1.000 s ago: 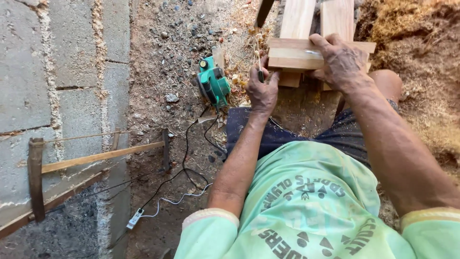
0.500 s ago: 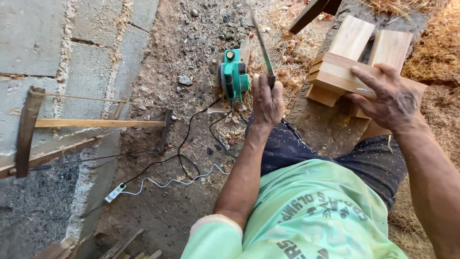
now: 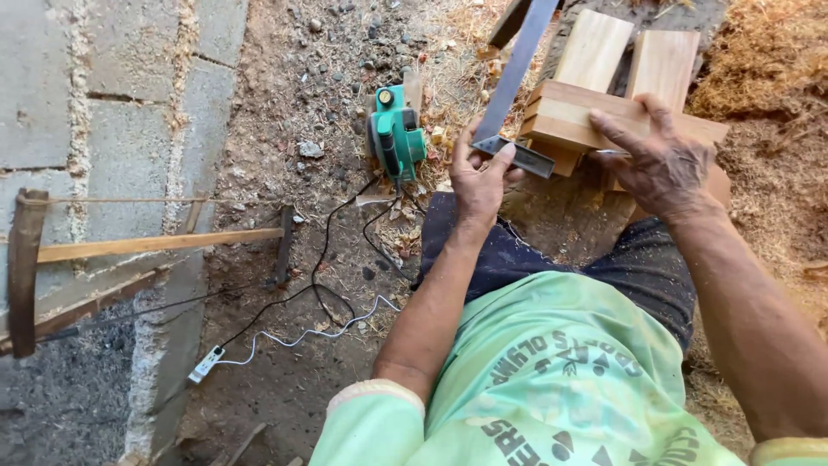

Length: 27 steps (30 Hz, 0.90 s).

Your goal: The person sits on the ground and uses a try square and a marker to draw lines on a piece of wood. They repeatedly position the square on the wood and draw along its edge to create straight marks.

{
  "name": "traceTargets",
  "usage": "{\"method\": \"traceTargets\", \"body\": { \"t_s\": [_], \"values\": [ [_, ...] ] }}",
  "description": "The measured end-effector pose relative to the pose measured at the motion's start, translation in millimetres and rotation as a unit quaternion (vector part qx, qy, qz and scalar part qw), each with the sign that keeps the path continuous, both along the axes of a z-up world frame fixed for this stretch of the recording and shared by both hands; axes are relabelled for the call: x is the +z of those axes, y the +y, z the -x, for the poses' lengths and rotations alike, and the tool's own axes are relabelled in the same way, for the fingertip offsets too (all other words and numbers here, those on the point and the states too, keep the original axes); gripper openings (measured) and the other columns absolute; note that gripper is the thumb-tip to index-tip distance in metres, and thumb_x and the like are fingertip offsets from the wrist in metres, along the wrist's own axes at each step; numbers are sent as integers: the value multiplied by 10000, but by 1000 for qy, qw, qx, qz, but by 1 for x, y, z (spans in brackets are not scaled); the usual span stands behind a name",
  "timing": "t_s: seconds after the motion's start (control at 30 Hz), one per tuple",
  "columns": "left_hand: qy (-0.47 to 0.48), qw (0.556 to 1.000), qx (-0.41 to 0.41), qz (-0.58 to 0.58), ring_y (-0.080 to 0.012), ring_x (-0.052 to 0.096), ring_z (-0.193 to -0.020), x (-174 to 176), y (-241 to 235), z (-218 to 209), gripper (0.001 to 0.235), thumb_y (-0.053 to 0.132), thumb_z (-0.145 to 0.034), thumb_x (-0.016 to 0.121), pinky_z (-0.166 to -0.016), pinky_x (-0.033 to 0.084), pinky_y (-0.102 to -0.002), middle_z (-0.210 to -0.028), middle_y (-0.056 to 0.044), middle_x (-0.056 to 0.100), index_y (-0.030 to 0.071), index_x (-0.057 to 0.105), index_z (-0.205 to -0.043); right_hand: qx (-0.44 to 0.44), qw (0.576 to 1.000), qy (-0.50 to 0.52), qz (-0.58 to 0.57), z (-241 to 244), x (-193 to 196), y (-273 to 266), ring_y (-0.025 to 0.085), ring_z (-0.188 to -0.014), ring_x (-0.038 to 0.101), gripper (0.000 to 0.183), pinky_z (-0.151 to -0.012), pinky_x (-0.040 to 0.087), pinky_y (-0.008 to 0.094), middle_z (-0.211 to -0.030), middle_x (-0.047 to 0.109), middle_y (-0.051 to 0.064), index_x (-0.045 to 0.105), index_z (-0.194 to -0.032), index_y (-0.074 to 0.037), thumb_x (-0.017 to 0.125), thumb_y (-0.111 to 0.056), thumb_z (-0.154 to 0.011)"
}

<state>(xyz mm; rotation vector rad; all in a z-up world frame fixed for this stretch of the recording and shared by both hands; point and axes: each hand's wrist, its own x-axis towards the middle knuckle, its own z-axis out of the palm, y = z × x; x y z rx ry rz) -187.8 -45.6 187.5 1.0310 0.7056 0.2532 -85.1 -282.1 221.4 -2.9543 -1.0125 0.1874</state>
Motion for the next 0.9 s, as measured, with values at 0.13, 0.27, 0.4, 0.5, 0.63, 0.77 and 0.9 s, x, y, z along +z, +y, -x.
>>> {"method": "traceTargets", "body": {
  "t_s": [0.13, 0.27, 0.4, 0.5, 0.63, 0.77, 0.9],
  "values": [
    [54, 995, 7, 79, -156, 643, -942, -8, -29, -11, 650, -12, -945, 702, -682, 646, -315, -1131, -57, 634, 186, 476, -1521, 4, 999, -35, -3, 4, 4, 5, 259, -858, 738, 619, -518, 573, 343, -1523, 562, 193, 578, -1540, -486, 689, -670, -960],
    [12, 993, -1, 121, -163, 652, -1009, -9, -41, -17, 693, -30, -926, 668, -705, 663, -312, -1203, -36, 626, 244, 433, -1517, -1, 998, -56, 3, 6, 5, 4, 245, -844, 748, 608, -558, 583, 371, -1521, 575, 166, 572, -1522, -525, 700, -663, -944],
    [-6, 996, -8, 90, -175, 652, -1018, -7, -41, -20, 774, -55, -930, 664, -711, 663, -321, -1251, -54, 618, 260, 392, -1583, -12, 1000, -20, -5, 3, 3, 9, 172, -676, 693, 622, -464, 542, 303, -1564, 512, 208, 510, -1516, -564, 698, -643, -929],
    [-13, 997, 2, 71, -176, 657, -1026, -9, -47, -19, 796, -54, -928, 664, -714, 670, -329, -1278, -55, 621, 265, 376, -1598, 4, 999, -34, -19, 4, -10, 0, 130, -635, 651, 643, -466, 533, 273, -1573, 492, 229, 473, -1534, -587, 695, -613, -930],
    [5, 1000, 3, 30, -187, 666, -1007, -6, -44, -21, 772, -44, -934, 678, -690, 668, -339, -1266, -71, 626, 239, 397, -1596, 35, 997, -62, -30, -1, -18, -1, 123, -622, 644, 556, -472, 540, 276, -1565, 496, 232, 467, -1556, -589, 654, -553, -1034],
    [17, 1000, -6, 13, -185, 668, -1005, -2, -45, -22, 800, -36, -915, 691, -699, 681, -343, -1253, -71, 627, 249, 389, -1598, 49, 995, -87, -21, -1, -23, -5, 114, -651, 662, 540, -487, 546, 273, -1584, 493, 237, 448, -1607, -599, 630, -482, -1112],
    [23, 1000, -15, -5, -189, 679, -976, 0, -46, -22, 802, -22, -911, 696, -695, 677, -337, -1220, -79, 643, 253, 386, -1599, 61, 994, -94, -8, -3, -18, -3, 144, -670, 702, 596, -488, 550, 302, -1583, 500, 234, 440, -1587, -607, 648, -433, -1057]
  ]
}}
